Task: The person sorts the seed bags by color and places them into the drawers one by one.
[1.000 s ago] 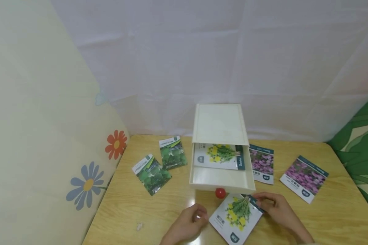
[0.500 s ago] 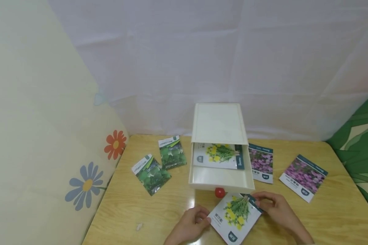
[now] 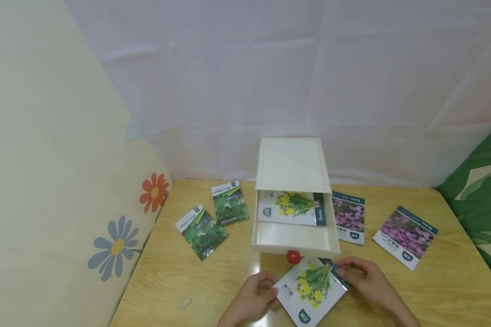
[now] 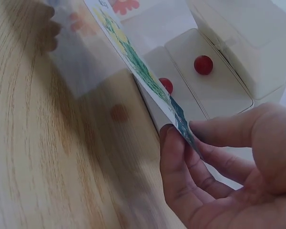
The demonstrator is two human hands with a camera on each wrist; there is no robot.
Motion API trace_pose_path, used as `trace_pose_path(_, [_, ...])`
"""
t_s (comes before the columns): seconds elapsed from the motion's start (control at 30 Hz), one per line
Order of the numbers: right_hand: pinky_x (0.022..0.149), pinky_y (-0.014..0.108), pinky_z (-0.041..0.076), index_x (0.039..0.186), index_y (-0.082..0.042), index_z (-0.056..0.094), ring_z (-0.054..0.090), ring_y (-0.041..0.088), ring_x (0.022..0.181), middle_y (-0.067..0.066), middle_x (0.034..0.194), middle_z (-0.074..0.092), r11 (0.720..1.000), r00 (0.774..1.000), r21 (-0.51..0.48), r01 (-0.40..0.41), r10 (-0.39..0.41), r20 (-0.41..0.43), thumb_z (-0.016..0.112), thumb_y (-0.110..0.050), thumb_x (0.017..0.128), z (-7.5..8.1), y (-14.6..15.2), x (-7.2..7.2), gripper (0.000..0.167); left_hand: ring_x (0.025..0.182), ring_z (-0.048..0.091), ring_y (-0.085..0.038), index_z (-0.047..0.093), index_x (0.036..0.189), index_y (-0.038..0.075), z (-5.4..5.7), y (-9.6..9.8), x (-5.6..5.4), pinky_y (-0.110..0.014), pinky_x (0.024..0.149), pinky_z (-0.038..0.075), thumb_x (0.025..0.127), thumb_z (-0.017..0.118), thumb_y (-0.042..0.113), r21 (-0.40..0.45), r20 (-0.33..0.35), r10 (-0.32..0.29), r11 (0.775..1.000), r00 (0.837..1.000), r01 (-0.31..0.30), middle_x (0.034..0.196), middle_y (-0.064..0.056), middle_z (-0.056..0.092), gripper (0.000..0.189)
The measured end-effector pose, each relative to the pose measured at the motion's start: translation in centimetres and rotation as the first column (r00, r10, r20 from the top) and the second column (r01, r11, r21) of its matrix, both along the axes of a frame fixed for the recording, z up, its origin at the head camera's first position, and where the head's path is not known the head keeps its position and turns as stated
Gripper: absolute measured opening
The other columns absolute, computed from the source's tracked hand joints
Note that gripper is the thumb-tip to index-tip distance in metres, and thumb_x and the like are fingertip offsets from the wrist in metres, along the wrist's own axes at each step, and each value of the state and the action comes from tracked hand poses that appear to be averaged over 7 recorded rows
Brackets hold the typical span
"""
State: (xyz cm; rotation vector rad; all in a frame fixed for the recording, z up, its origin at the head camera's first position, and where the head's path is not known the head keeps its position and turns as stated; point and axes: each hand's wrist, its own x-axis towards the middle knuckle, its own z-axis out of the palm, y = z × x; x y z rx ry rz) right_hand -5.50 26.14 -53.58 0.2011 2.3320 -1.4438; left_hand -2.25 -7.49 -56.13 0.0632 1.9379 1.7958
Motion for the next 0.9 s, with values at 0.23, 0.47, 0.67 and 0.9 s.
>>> trace_pose_path(0.23, [0.086, 0.023, 0.059, 0.135, 0.003, 0.065, 0.067, 0.017, 0.109, 0.011, 0.125, 0.072, 1.0, 1.0, -0.024, 0.002, -0.001, 0.024, 0.067, -0.018, 0.105, 0.2, -0.2, 0.2, 0.036, 0.073, 0.07, -0.017, 0.067, 0.114, 0.001, 0.1, 0.0, -0.2, -0.026, 0.067, 0.065, 0.1, 0.064, -0.002, 0.004, 0.002, -0.001, 1.0, 1.0, 0.001, 0.091, -0.007, 0.07, 0.016])
trace_pose_path(0.47, [0.088, 0.028, 0.058, 0.135, 0.001, 0.066, 0.068, 0.016, 0.107, 0.009, 0.122, 0.074, 1.0, 0.999, -0.006, -0.015, 0.016, 0.049, 0.062, -0.026, 0.109, 0.5, -0.5, 0.3, 0.038, 0.072, 0.07, -0.015, 0.069, 0.115, 0.001, 0.6, -0.5, -0.5, -0.025, 0.066, 0.064, 0.1, 0.064, 0.001, -0.013, -0.027, -0.033, 0.999, 0.999, 0.033, 0.091, -0.005, 0.072, 0.016])
trace_pose_path(0.67, [0.087, 0.027, 0.058, 0.132, 0.001, 0.067, 0.068, 0.016, 0.105, 0.009, 0.119, 0.075, 0.999, 0.998, -0.004, -0.043, 0.043, 0.042, 0.063, -0.025, 0.108, 0.6, -0.5, 0.6, 0.035, 0.072, 0.07, -0.014, 0.069, 0.117, 0.002, 0.9, -0.9, -0.8, -0.024, 0.066, 0.064, 0.101, 0.064, 0.003, -0.037, -0.053, -0.041, 0.999, 0.998, 0.039, 0.093, -0.004, 0.072, 0.017])
trace_pose_path(0.9, [0.08, 0.024, 0.06, 0.132, 0.006, 0.064, 0.068, 0.016, 0.1, 0.009, 0.117, 0.074, 0.991, 0.993, -0.086, -0.104, 0.108, 0.044, 0.061, -0.023, 0.109, 0.7, -0.1, 1.1, 0.037, 0.073, 0.07, -0.015, 0.069, 0.118, 0.003, 1.2, -1.3, -1.0, -0.024, 0.066, 0.063, 0.103, 0.063, 0.007, -0.051, -0.063, -0.03, 0.998, 0.998, 0.026, 0.095, -0.005, 0.074, 0.017])
